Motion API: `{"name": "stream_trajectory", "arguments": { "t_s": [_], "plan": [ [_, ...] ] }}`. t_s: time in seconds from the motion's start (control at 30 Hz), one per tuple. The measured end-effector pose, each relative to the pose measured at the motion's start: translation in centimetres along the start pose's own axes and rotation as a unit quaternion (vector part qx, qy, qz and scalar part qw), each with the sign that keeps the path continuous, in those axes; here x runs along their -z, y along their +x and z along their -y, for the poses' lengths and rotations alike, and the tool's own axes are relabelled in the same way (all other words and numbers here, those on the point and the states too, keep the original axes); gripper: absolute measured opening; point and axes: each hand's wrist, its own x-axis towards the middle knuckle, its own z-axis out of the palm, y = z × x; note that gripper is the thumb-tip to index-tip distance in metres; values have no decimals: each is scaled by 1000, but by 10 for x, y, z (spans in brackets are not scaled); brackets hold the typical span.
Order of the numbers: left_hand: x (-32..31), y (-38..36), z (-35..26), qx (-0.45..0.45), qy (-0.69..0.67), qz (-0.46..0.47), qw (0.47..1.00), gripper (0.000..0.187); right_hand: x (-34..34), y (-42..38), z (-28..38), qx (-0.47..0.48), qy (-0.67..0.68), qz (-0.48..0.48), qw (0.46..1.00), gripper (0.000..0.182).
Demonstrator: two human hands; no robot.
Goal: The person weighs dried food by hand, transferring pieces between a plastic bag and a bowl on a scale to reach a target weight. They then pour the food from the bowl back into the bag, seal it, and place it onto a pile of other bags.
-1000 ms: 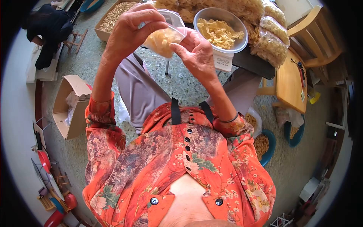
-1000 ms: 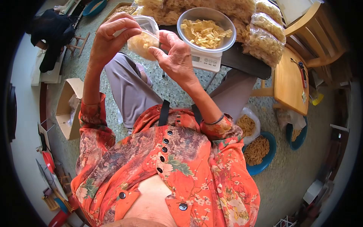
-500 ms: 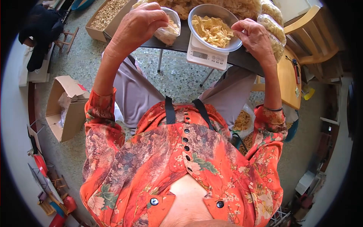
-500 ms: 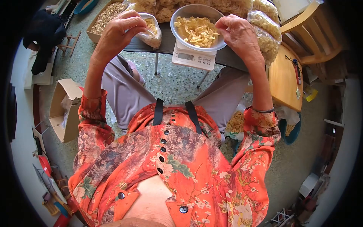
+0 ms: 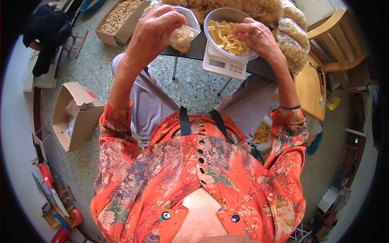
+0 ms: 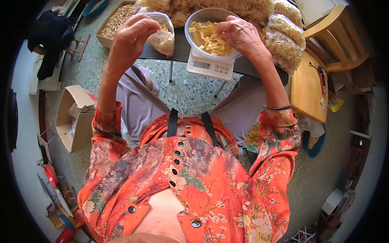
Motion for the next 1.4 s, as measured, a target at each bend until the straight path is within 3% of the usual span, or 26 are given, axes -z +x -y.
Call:
{"name": "stream_trajectory", "arguments": {
  "t_s": [0.07, 0.1, 0.17, 0.23, 0.3, 0.37, 0.43, 0.57, 0.7, 0.83, 0.93, 1.07, 1.1, 1.2, 1.27, 1.4],
  "plan": [
    [-3, -2, -1, 12, -17, -10, 1000, 8, -7, -1, -5, 6, 18, -53, 998, 11],
    [-4, -3, 0, 24, -36, -20, 999, 9, -5, -1, -7, 6, 18, -53, 998, 11],
    [-6, -6, 7, 19, -31, -23, 999, 9, 2, -1, -10, -55, 149, -52, 986, 12],
    [-4, -5, 6, 12, -25, -27, 999, 9, 8, -1, -15, -56, 150, -66, 985, 15],
    [-11, -6, 6, 42, -46, -35, 997, 8, 7, 0, -20, -131, 318, -40, 938, 17],
    [-16, -6, 6, 45, -45, -39, 997, 10, 4, -1, -22, -128, 339, -63, 930, 19],
    [-20, -5, 5, 2, 26, -62, 998, 11, 11, -3, -15, -186, 380, -55, 904, 18],
    [-24, -5, 0, 20, 65, -81, 994, 11, 25, 3, 11, -194, 419, -114, 880, 17],
    [-25, -4, -2, 17, 61, -108, 992, 16, 42, 20, 56, -101, 381, -223, 892, 13],
    [-30, -7, 3, 19, 46, -124, 991, 12, 30, 43, 88, 27, 125, -301, 945, 13],
    [-26, -4, 0, 5, 41, -140, 989, 14, 16, 54, 99, 32, 52, -248, 967, 11],
    [-29, -9, 4, -5, 35, -145, 989, 14, 18, 52, 82, 85, 119, -255, 956, 13],
    [-30, -11, 5, 5, 19, -149, 989, 14, 20, 49, 75, 60, 179, -279, 942, 13],
    [-30, -11, 6, 23, 0, -167, 986, 14, 24, 34, 49, -14, 195, -264, 945, 9],
    [-35, -15, 11, 31, -2, -176, 984, 14, 7, 25, 26, -36, 118, -113, 986, 15],
    [-32, -9, 9, 35, 0, -192, 981, 14, -3, 22, 16, -27, 46, -45, 998, 24]
  ]
}}
